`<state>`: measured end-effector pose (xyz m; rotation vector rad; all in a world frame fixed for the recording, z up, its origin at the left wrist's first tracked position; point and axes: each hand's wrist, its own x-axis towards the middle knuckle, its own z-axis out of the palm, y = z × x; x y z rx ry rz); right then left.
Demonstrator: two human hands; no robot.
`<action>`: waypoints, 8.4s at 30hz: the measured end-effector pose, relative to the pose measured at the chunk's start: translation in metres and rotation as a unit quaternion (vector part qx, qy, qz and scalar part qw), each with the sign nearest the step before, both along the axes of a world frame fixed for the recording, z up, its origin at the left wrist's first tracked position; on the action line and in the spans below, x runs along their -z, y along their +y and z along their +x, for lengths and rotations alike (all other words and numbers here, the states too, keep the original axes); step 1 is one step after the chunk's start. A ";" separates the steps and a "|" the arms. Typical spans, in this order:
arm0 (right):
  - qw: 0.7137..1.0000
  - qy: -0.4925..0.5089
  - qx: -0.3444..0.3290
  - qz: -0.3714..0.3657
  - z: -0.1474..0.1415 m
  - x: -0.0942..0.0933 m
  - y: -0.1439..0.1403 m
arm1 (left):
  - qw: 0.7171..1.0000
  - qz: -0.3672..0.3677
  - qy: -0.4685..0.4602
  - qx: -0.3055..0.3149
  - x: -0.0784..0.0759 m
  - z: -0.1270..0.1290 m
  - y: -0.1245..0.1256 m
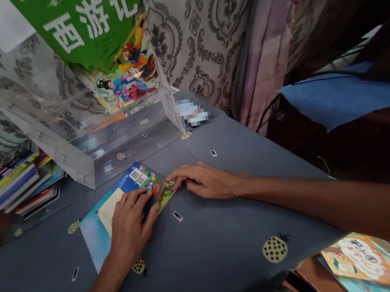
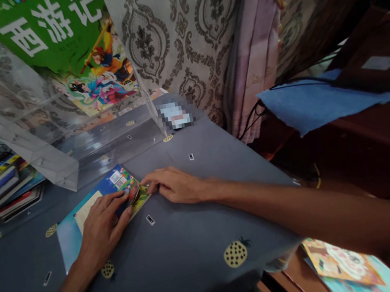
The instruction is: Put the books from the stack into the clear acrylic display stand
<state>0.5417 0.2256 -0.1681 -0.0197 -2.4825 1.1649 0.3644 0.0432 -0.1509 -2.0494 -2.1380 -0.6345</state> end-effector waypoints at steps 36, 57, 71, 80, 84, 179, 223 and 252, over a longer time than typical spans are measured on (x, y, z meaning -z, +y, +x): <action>0.998 0.032 -0.028 0.054 -0.001 0.001 0.000 | 1.000 -0.008 0.000 -0.002 0.000 -0.001 0.001; 1.000 0.005 -0.020 0.018 -0.001 -0.002 0.001 | 1.000 -0.009 -0.006 -0.001 -0.001 0.000 0.000; 1.000 0.016 -0.009 0.026 0.001 -0.002 -0.002 | 1.000 -0.007 -0.009 0.005 -0.001 -0.001 0.000; 1.000 0.004 -0.014 0.021 0.000 -0.002 -0.001 | 1.000 -0.002 -0.014 0.006 -0.001 -0.001 0.000; 0.999 0.003 -0.013 0.029 0.000 -0.001 0.000 | 1.000 -0.002 -0.011 0.005 -0.001 -0.002 0.000; 0.922 -0.062 0.078 0.374 0.007 -0.005 -0.051 | 0.961 -0.138 0.053 -0.232 -0.015 -0.063 -0.082; 0.950 -0.090 0.071 0.291 -0.105 0.003 0.002 | 0.952 -0.087 0.128 -0.265 0.000 -0.019 -0.078; 0.956 -0.109 0.032 0.270 -0.100 -0.001 0.005 | 0.988 -0.003 0.140 0.067 0.008 0.006 -0.071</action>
